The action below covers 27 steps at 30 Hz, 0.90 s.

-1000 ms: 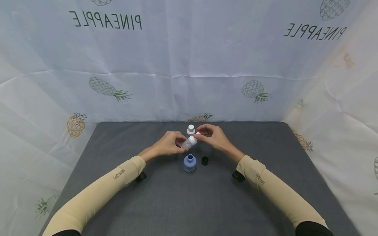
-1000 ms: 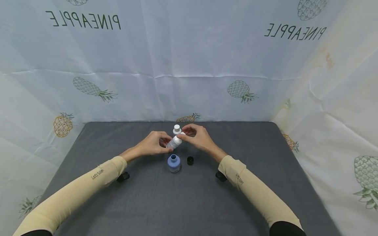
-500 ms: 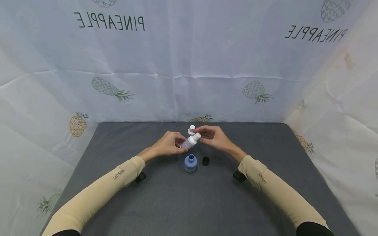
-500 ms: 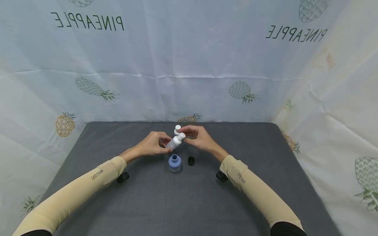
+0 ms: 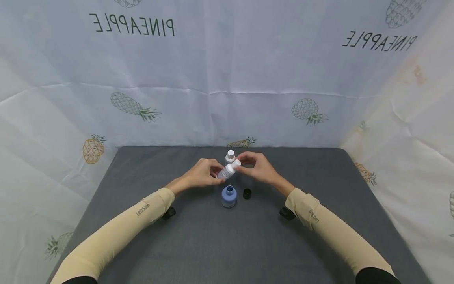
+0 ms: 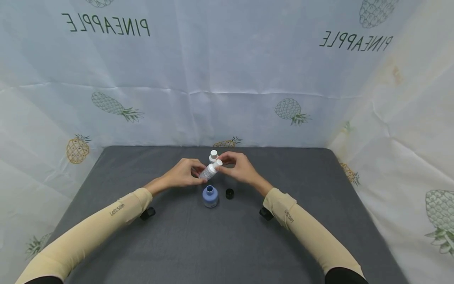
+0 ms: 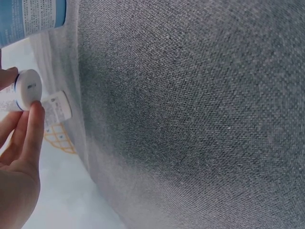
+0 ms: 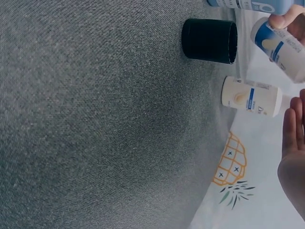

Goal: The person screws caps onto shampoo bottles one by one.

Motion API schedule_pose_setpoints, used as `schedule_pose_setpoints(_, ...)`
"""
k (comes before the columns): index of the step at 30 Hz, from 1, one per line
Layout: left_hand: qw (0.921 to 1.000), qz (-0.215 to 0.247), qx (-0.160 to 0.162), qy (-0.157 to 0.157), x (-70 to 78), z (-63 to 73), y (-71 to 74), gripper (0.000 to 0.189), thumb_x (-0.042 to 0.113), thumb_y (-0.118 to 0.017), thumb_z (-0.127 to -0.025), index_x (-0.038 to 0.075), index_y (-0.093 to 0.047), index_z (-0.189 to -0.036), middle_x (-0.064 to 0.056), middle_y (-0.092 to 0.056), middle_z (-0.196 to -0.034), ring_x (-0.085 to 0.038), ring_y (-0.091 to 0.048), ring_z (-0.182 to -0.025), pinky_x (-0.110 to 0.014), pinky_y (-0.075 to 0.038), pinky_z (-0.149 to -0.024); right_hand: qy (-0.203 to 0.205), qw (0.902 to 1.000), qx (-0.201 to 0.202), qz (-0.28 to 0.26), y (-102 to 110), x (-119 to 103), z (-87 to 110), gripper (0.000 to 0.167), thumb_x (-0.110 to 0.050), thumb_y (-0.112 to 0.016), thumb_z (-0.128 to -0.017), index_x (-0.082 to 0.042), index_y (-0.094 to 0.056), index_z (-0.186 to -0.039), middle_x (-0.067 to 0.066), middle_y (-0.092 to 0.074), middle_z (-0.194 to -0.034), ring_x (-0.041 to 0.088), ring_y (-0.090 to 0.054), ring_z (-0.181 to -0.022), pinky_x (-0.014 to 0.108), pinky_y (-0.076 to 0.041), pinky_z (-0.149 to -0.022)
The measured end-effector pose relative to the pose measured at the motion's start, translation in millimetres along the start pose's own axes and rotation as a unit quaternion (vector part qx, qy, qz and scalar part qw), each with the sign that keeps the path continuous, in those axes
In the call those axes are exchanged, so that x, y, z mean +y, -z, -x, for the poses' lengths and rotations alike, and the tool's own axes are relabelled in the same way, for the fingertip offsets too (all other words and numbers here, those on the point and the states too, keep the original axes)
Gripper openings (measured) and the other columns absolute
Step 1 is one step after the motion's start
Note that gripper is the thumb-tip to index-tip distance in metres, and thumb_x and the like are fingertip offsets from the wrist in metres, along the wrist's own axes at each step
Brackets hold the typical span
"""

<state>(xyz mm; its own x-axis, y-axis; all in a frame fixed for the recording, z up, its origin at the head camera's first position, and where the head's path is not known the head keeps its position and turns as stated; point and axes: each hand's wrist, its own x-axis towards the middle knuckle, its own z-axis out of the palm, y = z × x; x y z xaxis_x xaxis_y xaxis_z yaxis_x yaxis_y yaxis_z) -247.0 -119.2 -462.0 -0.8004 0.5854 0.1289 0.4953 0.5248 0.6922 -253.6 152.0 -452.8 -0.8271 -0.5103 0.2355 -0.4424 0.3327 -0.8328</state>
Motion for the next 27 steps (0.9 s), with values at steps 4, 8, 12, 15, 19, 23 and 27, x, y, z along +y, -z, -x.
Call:
schedule_pose_setpoints(4,1.0000,-0.002,0.002,0.002,1.4,-0.2,0.5,0.031,0.015,-0.089,-0.088,0.002,-0.081,-0.116,-0.012,-0.077,-0.107,-0.015,-0.077,-0.089,-0.024,-0.068,-0.081,-0.020,0.9995,0.018,0.019,-1.0,-0.8,-0.2,0.024,-0.013,-0.084,-0.096,-0.005,-0.076,-0.117,0.014,-0.078,-0.113,0.024,-0.075,-0.105,0.057,-0.063,-0.102)
schedule_pose_setpoints(8,1.0000,-0.007,0.002,0.006,1.3,-0.6,-0.6,0.031,0.015,-0.089,-0.089,0.002,-0.081,-0.116,-0.012,-0.077,-0.107,-0.014,-0.076,-0.089,-0.023,-0.067,-0.080,-0.035,0.9984,0.027,0.035,-1.8,-0.5,0.2,0.022,-0.018,-0.085,-0.095,-0.007,-0.076,-0.112,0.012,-0.078,-0.109,0.022,-0.075,-0.101,0.048,-0.065,-0.095)
schedule_pose_setpoints(12,1.0000,-0.008,-0.001,0.005,1.2,-1.5,-1.8,0.031,0.016,-0.089,-0.089,0.002,-0.081,-0.116,-0.011,-0.078,-0.107,-0.013,-0.076,-0.089,-0.023,-0.067,-0.080,-0.049,0.9972,0.035,0.045,-2.4,0.6,0.7,0.020,-0.023,-0.085,-0.096,-0.010,-0.076,-0.108,0.008,-0.077,-0.104,0.018,-0.075,-0.096,0.036,-0.063,-0.087)
schedule_pose_setpoints(15,1.0000,-0.008,0.001,0.004,0.8,-2.2,-2.3,0.031,0.016,-0.089,-0.089,0.002,-0.081,-0.115,-0.011,-0.078,-0.106,-0.013,-0.077,-0.088,-0.023,-0.067,-0.079,-0.053,0.9966,0.040,0.049,-3.0,1.0,0.4,0.019,-0.027,-0.085,-0.096,-0.013,-0.076,-0.104,0.005,-0.077,-0.100,0.015,-0.073,-0.092,0.031,-0.061,-0.082)
schedule_pose_setpoints(19,0.9999,-0.011,0.004,0.003,-0.1,-2.0,-2.5,0.030,0.016,-0.089,-0.089,0.002,-0.081,-0.115,-0.010,-0.078,-0.104,-0.012,-0.076,-0.087,-0.021,-0.066,-0.078,-0.055,0.9961,0.043,0.054,-4.3,0.5,-0.3,0.019,-0.030,-0.085,-0.096,-0.014,-0.075,-0.100,0.004,-0.077,-0.096,0.014,-0.072,-0.089,0.031,-0.060,-0.080)
schedule_pose_setpoints(23,0.9999,-0.014,0.006,-0.001,-1.7,-2.3,-2.8,0.030,0.017,-0.089,-0.089,0.003,-0.082,-0.115,-0.009,-0.077,-0.103,-0.011,-0.075,-0.086,-0.021,-0.066,-0.077,-0.060,0.9955,0.045,0.057,-4.9,-0.9,0.1,0.019,-0.030,-0.085,-0.096,-0.014,-0.075,-0.099,0.005,-0.077,-0.096,0.015,-0.072,-0.089,0.032,-0.060,-0.082)
schedule_pose_setpoints(27,0.9999,-0.012,0.007,-0.001,-2.7,-2.6,-3.6,0.030,0.017,-0.089,-0.088,0.003,-0.082,-0.115,-0.009,-0.077,-0.103,-0.010,-0.075,-0.086,-0.021,-0.066,-0.078,-0.065,0.9948,0.047,0.063,-5.6,-1.0,0.0,0.019,-0.031,-0.085,-0.096,-0.014,-0.076,-0.100,0.005,-0.077,-0.097,0.015,-0.072,-0.089,0.033,-0.061,-0.082)
